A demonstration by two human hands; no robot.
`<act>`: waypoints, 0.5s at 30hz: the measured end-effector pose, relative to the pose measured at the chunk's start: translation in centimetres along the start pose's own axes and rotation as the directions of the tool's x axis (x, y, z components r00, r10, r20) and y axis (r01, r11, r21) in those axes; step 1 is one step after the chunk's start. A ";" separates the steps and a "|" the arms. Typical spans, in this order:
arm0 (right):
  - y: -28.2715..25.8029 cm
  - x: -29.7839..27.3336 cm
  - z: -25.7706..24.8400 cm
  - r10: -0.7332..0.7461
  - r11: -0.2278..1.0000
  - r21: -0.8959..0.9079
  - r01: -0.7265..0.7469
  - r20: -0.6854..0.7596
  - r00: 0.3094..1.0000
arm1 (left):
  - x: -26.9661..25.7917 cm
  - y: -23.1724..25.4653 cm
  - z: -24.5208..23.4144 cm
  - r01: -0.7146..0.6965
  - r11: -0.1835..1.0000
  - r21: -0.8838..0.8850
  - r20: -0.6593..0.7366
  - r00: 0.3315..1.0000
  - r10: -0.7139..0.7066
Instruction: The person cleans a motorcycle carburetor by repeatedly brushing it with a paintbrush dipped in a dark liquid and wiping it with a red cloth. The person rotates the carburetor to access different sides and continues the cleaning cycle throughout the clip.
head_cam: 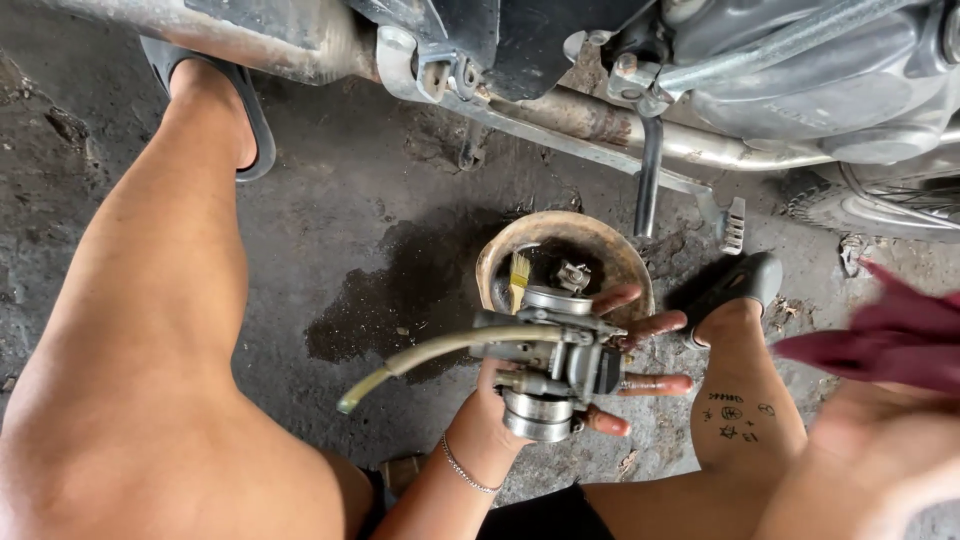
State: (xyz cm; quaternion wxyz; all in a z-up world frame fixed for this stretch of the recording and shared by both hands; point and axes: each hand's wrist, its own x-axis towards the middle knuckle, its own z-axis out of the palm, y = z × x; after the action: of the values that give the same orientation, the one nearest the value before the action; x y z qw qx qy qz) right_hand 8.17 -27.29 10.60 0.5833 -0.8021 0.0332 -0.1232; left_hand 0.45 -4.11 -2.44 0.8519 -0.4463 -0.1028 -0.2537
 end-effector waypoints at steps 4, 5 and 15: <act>0.7 -1.4 4.4 0.031 0.942 0.334 -0.003 -0.078 0.997 | -0.3 0.3 0.6 0.066 0.990 -0.122 0.037 0.997 -0.062; 2.8 -1.5 3.7 -0.145 0.930 0.360 0.078 0.161 0.976 | -0.5 0.2 1.0 0.031 0.996 -0.080 0.033 0.999 -0.029; 4.9 0.6 -0.1 -0.564 0.569 -0.583 0.580 0.237 0.791 | -0.6 0.8 1.1 -0.029 0.989 0.144 -0.033 0.999 0.034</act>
State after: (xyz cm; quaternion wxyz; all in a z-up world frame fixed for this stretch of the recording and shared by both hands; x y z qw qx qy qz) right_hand 9.19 -29.02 6.13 0.2098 -0.9171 -0.1957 -0.2767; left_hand 0.39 -2.63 -2.65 0.8874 -0.3808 -0.0988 -0.2402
